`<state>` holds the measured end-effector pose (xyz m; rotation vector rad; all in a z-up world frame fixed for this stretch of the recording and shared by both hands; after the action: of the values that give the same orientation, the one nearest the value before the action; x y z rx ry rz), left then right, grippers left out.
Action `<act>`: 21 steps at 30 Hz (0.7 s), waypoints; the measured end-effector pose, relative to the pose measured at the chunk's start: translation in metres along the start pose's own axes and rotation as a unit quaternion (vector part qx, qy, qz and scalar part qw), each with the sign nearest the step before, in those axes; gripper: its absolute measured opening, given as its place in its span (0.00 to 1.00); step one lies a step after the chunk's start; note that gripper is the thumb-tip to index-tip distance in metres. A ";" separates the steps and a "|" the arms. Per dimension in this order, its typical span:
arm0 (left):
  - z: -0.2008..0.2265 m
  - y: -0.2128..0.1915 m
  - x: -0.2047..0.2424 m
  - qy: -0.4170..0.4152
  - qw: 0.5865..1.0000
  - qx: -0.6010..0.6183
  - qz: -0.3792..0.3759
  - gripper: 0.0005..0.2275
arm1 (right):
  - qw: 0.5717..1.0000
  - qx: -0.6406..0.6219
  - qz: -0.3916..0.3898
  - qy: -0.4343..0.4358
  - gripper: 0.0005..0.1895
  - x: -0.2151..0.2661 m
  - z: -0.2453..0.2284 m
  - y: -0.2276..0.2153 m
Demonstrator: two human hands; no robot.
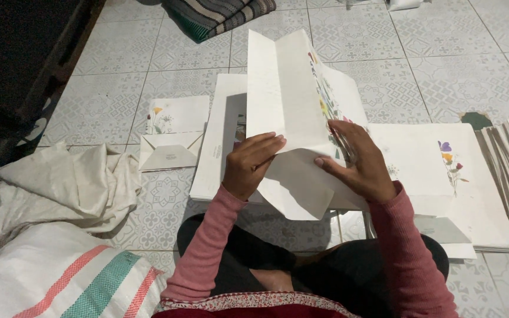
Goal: Folding large printed paper sheets with floral designs into envelopes while sitting on the floor.
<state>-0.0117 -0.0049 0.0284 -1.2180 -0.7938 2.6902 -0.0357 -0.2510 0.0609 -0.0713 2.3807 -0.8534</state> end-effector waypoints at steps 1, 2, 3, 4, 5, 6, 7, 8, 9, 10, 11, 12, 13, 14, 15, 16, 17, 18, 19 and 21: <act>-0.001 0.002 0.003 0.001 1.000 0.002 -0.002 0.16 | 1.000 0.001 0.001 0.002 0.39 0.004 -0.002 0.001; -0.001 0.004 0.005 0.009 1.000 0.005 0.003 0.17 | 1.000 0.019 0.014 0.003 0.37 0.007 -0.004 0.000; -0.002 0.004 0.007 0.019 1.000 0.006 0.009 0.17 | 0.999 0.037 0.028 0.001 0.34 0.009 -0.006 0.000; -0.002 0.005 0.008 0.020 1.000 0.007 0.009 0.17 | 0.999 0.038 0.029 0.001 0.34 0.012 -0.001 0.002; -0.002 0.006 0.010 0.032 0.999 0.007 0.016 0.17 | 0.999 0.031 0.042 -0.016 0.33 0.014 0.004 0.003; -0.002 0.007 0.012 0.045 0.999 0.008 0.022 0.17 | 0.998 0.023 0.055 -0.033 0.31 0.017 0.008 0.005; 0.000 0.006 0.013 0.044 0.999 0.007 0.023 0.17 | 0.998 0.023 0.055 -0.034 0.31 0.016 0.002 0.004; 0.001 0.005 0.015 0.047 0.998 0.009 0.029 0.17 | 0.998 0.018 0.055 -0.036 0.31 0.014 -0.004 0.003; 0.003 0.004 0.016 0.050 0.998 0.010 0.038 0.17 | 0.998 0.013 0.056 -0.039 0.30 0.011 -0.010 0.001; 0.003 0.003 0.016 0.051 0.998 0.009 0.039 0.17 | 0.998 0.014 0.055 -0.040 0.30 0.009 -0.012 0.000; 0.004 0.001 0.017 0.059 0.997 0.018 0.044 0.16 | 0.998 -0.013 0.042 -0.040 0.30 0.008 -0.014 -0.001; 0.005 0.000 0.018 0.067 0.996 0.028 0.049 0.14 | 0.998 -0.039 0.029 -0.039 0.31 0.006 -0.016 -0.002; 0.007 -0.001 0.018 0.066 0.996 0.028 0.050 0.14 | 0.998 -0.039 0.028 -0.039 0.31 0.007 -0.016 -0.002; 0.009 -0.001 0.019 0.068 0.996 0.029 0.054 0.14 | 0.998 -0.032 0.022 -0.043 0.31 0.008 -0.018 -0.003; 0.011 -0.002 0.018 0.071 0.995 0.029 0.059 0.14 | 0.998 -0.026 0.016 -0.047 0.31 0.008 -0.019 -0.004; 0.009 -0.001 0.019 0.070 0.995 0.029 0.059 0.14 | 0.998 -0.025 0.015 -0.047 0.31 0.009 -0.018 -0.003; 0.008 0.000 0.020 0.074 0.995 0.022 0.064 0.14 | 0.998 -0.017 0.027 -0.053 0.30 0.010 -0.018 -0.002; 0.007 0.001 0.021 0.078 0.994 0.015 0.069 0.13 | 0.997 -0.009 0.040 -0.059 0.29 0.012 -0.018 -0.002; 0.007 0.001 0.020 0.078 0.994 0.015 0.069 0.13 | 0.997 -0.009 0.040 -0.058 0.29 0.012 -0.018 -0.002; 0.009 0.001 0.019 0.103 0.991 0.005 0.082 0.12 | 0.995 0.012 0.060 -0.072 0.25 0.013 -0.017 -0.003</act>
<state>-0.0315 -0.0042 0.0202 -1.5906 -0.6783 2.6270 -0.0561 -0.2468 0.0669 0.0200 2.2157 -0.7922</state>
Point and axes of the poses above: each hand's wrist, its own x-axis away from the middle knuckle, its own y-axis out of the palm, z = x × y, the point moved 3 cm from there along -x, towards the middle knuckle, and after that the axes turned 5 degrees about -y, right-handed, at the moved point
